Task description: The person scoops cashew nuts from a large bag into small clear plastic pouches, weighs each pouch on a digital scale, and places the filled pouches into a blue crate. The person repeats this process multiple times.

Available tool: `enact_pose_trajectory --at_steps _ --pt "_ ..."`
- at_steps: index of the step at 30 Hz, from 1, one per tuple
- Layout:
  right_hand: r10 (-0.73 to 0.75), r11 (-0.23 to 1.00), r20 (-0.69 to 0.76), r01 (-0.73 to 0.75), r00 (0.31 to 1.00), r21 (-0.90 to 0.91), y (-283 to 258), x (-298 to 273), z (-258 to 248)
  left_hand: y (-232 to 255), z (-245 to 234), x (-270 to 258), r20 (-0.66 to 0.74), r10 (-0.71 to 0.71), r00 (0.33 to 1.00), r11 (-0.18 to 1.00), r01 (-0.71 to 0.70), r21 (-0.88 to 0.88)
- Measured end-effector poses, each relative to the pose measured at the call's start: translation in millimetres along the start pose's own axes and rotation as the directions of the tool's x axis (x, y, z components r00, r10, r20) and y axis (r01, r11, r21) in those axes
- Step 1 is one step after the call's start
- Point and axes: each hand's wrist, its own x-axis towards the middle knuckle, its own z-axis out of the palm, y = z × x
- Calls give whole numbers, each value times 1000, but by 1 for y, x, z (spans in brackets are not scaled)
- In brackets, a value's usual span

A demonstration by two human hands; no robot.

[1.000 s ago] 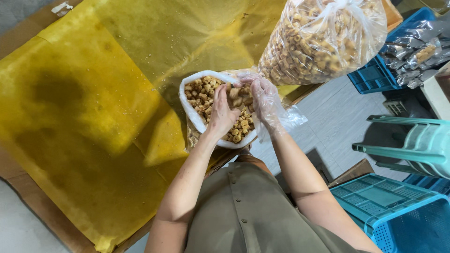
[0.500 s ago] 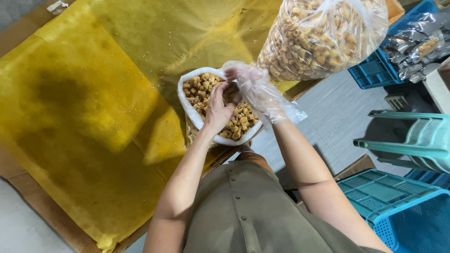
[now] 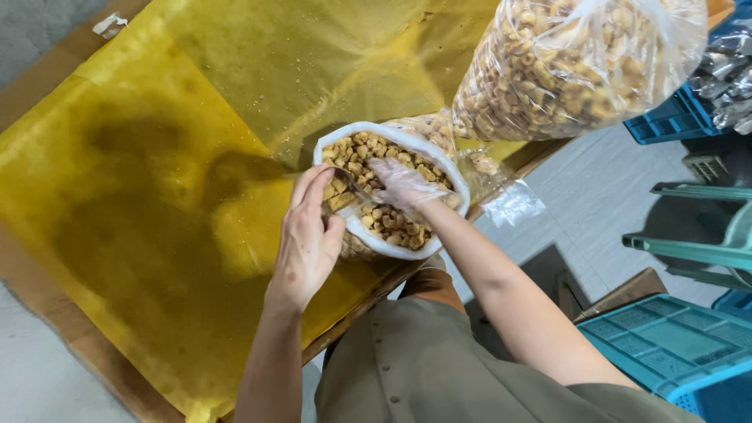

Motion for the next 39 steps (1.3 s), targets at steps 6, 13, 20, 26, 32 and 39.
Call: enact_pose_trajectory --at_steps 6,13,20,26,32,39 --pt "99 972 78 -79 992 -220 -56 25 10 -18 -2 5 -14 -198 980 980 198 -36" --pt "199 955 277 -123 940 -269 -55 -9 8 -15 -10 1 90 -337 937 905 349 -244" --pt "182 964 108 -155 977 -216 -43 -7 35 -14 -6 4 94 -290 952 911 305 -277" --pt "170 933 123 -200 978 299 7 -21 16 -21 16 10 131 -271 954 911 298 -284" --pt "241 414 133 -225 962 882 21 -79 -52 -53 66 25 59 -33 998 984 42 -171" --pt "132 43 -243 240 961 970 -23 -138 -108 -83 145 34 36 71 997 994 -68 -80"
